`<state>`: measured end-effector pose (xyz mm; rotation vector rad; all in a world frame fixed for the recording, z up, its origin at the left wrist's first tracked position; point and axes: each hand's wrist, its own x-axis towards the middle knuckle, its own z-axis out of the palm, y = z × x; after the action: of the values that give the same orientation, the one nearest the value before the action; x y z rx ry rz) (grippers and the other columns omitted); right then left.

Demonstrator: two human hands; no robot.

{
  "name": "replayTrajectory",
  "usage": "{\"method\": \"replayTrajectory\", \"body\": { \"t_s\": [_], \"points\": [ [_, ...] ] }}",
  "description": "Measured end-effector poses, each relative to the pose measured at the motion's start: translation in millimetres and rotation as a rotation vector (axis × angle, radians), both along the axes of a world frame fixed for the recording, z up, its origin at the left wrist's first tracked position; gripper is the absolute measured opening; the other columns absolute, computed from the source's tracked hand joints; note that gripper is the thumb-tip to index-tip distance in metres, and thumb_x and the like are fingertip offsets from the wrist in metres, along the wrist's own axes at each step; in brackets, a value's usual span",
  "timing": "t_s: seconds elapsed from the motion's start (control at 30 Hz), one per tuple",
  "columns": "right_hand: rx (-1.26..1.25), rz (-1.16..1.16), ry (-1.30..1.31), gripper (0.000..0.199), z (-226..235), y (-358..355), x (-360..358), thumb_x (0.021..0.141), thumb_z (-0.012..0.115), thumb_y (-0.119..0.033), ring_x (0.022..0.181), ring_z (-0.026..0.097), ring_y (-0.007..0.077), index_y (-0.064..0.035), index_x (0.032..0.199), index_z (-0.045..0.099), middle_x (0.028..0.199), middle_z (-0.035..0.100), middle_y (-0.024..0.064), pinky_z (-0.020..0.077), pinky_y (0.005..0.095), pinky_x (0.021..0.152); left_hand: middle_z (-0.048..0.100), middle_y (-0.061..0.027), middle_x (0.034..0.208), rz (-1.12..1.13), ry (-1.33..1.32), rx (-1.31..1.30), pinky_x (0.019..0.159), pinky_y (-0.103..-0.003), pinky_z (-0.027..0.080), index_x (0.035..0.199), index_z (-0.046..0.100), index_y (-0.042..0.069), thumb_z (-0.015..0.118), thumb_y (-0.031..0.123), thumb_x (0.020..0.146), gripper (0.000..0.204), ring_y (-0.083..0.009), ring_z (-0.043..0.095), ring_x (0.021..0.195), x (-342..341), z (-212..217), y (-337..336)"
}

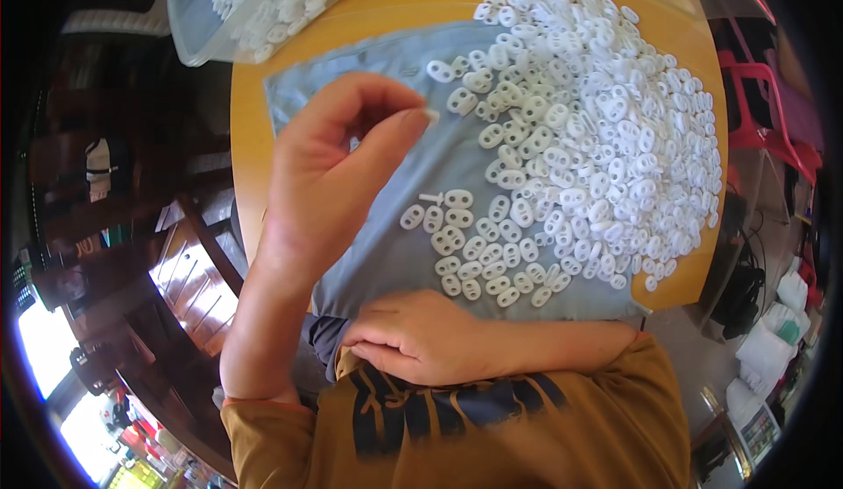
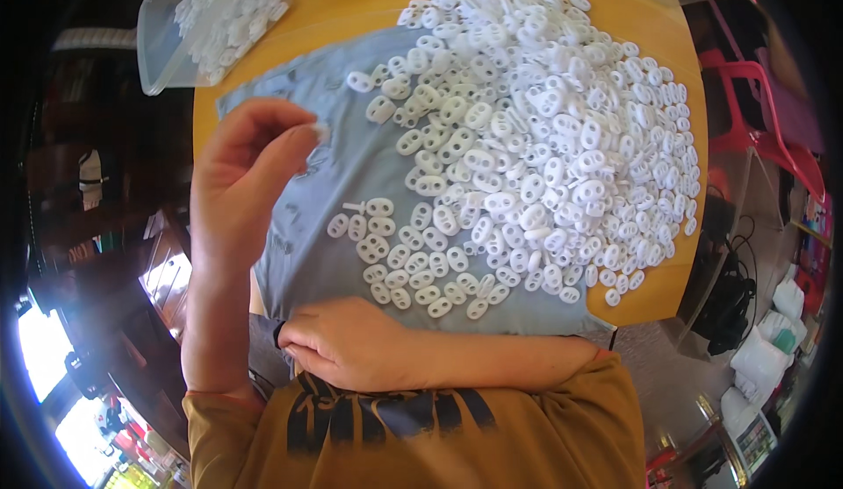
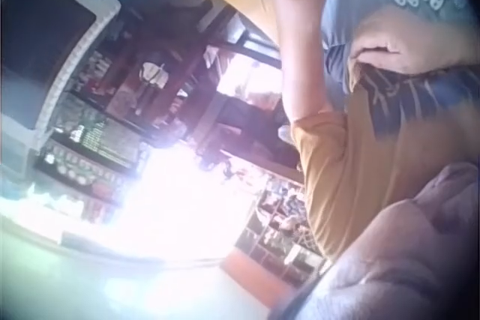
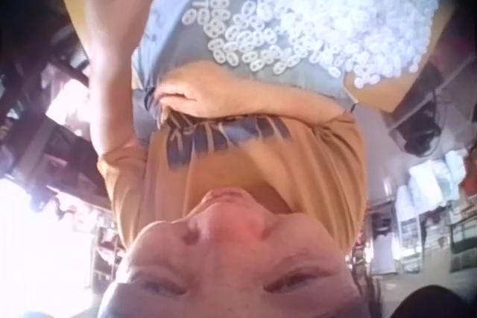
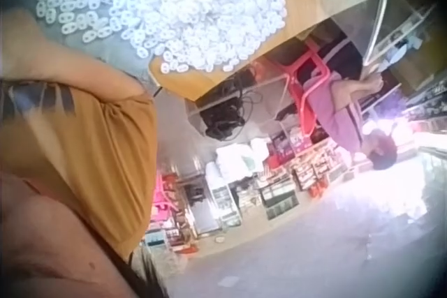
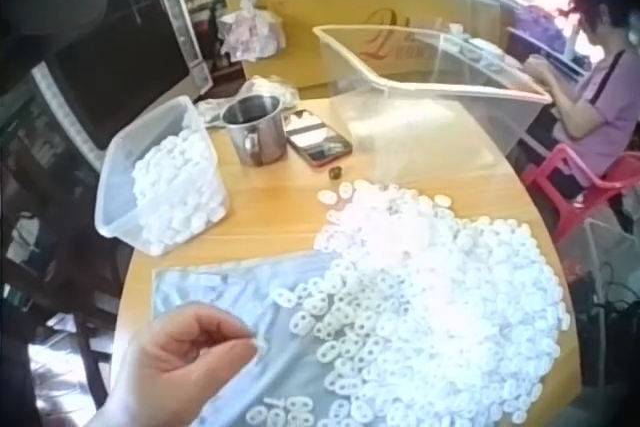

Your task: Manually assembling small white plastic clips and pins at a workbench.

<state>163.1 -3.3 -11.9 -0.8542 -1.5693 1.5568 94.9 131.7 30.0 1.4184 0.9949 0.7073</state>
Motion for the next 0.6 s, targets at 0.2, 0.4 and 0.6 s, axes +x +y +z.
{"method": "replayTrajectory", "body": {
  "t_s": [0.2,0.4,0.6],
  "points": [
    [-0.032,-0.021,-0.029,0.010,3.0,3.0,0.0,0.081,0.058,-0.015,0.076,0.057,0.0298,-0.0057,0.086,0.060,0.079,0.058,0.0097,0.0451,0.0398,0.065,0.058,-0.0043,0.081,0.276,-0.209,-0.220,0.060,-0.020,0.041,0.098,0.059,-0.005,0.055,-0.003,0.080,0.018,-0.0085,0.051,0.066,-67.5,9.5,-53.2],
    [0.054,-0.003,-0.099,0.011,15.2,4.8,-2.9,0.080,0.061,-0.006,0.064,0.056,0.0259,-0.0045,0.091,0.062,0.072,0.057,0.0080,0.0426,0.0348,0.056,0.059,-0.0077,0.080,0.396,-0.355,-0.280,0.058,-0.020,0.041,0.092,0.055,-0.001,0.056,0.002,0.083,0.009,-0.0087,0.050,0.062,-120.9,-2.8,-92.9],
    [0.243,-0.208,-0.374,0.012,41.3,23.6,10.4,0.075,0.063,-0.002,0.060,0.053,0.0231,-0.0014,0.088,0.061,0.070,0.056,0.0089,0.0401,0.0316,0.053,0.060,-0.0061,0.080,0.450,-0.280,-0.246,0.057,-0.018,0.041,0.093,0.055,0.001,0.058,0.002,0.085,0.009,-0.0058,0.050,0.062,-124.4,-6.1,-103.7]
  ]
}}
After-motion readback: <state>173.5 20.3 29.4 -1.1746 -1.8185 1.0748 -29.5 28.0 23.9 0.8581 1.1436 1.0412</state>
